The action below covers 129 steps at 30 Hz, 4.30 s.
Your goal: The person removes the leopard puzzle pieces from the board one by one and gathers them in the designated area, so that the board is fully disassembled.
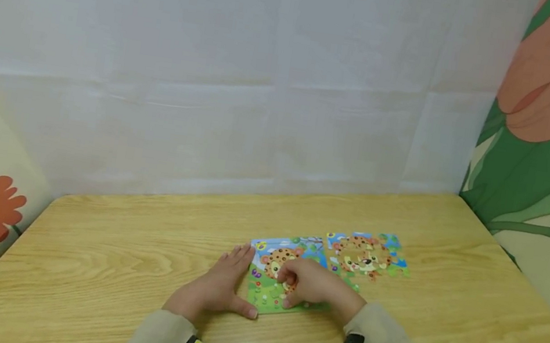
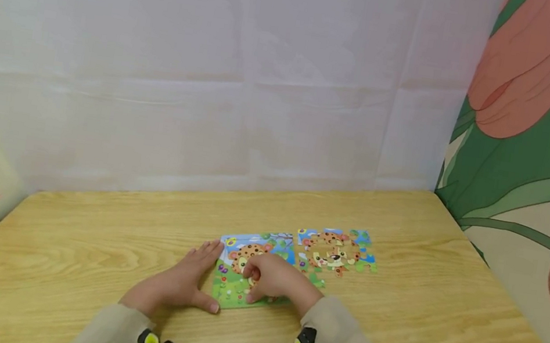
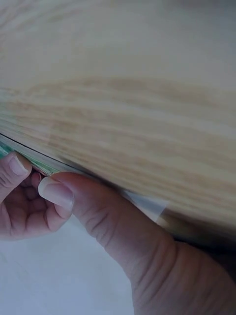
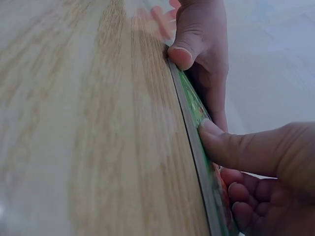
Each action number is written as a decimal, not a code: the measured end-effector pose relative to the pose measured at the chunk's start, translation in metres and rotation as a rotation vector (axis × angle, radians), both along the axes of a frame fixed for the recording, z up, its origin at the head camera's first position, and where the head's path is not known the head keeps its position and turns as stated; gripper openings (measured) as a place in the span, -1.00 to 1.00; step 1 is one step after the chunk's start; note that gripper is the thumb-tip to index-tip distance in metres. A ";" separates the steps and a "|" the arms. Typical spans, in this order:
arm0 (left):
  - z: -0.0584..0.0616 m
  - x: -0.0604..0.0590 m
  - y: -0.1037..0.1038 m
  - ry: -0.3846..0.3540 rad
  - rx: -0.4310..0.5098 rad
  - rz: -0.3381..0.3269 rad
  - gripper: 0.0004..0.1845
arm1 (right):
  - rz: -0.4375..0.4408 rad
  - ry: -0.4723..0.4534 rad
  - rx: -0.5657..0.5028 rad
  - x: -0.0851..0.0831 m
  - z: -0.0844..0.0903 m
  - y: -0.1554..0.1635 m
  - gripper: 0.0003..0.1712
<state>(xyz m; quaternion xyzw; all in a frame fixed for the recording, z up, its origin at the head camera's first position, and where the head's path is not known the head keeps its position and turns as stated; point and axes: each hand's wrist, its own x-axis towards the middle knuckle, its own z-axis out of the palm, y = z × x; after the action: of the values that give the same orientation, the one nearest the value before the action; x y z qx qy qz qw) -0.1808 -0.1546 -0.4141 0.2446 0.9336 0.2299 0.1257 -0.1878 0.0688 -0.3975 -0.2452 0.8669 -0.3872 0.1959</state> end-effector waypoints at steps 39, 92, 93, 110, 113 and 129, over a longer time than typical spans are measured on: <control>0.001 -0.002 0.001 -0.015 -0.031 0.020 0.38 | -0.028 0.052 -0.084 -0.003 -0.012 0.007 -0.64; 0.003 -0.001 0.002 -0.005 -0.027 0.014 0.39 | -0.271 -0.057 -0.393 -0.007 -0.016 0.049 -0.75; 0.003 -0.001 0.002 -0.007 -0.028 0.015 0.39 | -0.279 -0.055 -0.387 -0.006 -0.016 0.052 -0.76; 0.003 -0.002 0.002 -0.014 -0.031 0.019 0.38 | -0.377 -0.065 -0.424 0.007 -0.018 0.094 -0.74; 0.003 -0.003 0.002 -0.013 -0.033 0.015 0.38 | -0.385 -0.037 -0.392 0.009 -0.016 0.101 -0.76; 0.001 -0.005 0.001 -0.001 -0.032 0.007 0.38 | -0.439 0.022 -0.321 0.017 -0.014 0.141 -0.75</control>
<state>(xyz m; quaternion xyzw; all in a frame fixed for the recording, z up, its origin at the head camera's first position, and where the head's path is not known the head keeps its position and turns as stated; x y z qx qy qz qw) -0.1861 -0.1535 -0.4129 0.2394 0.9378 0.2155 0.1293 -0.1711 0.2101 -0.4115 -0.0836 0.8288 -0.5504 0.0566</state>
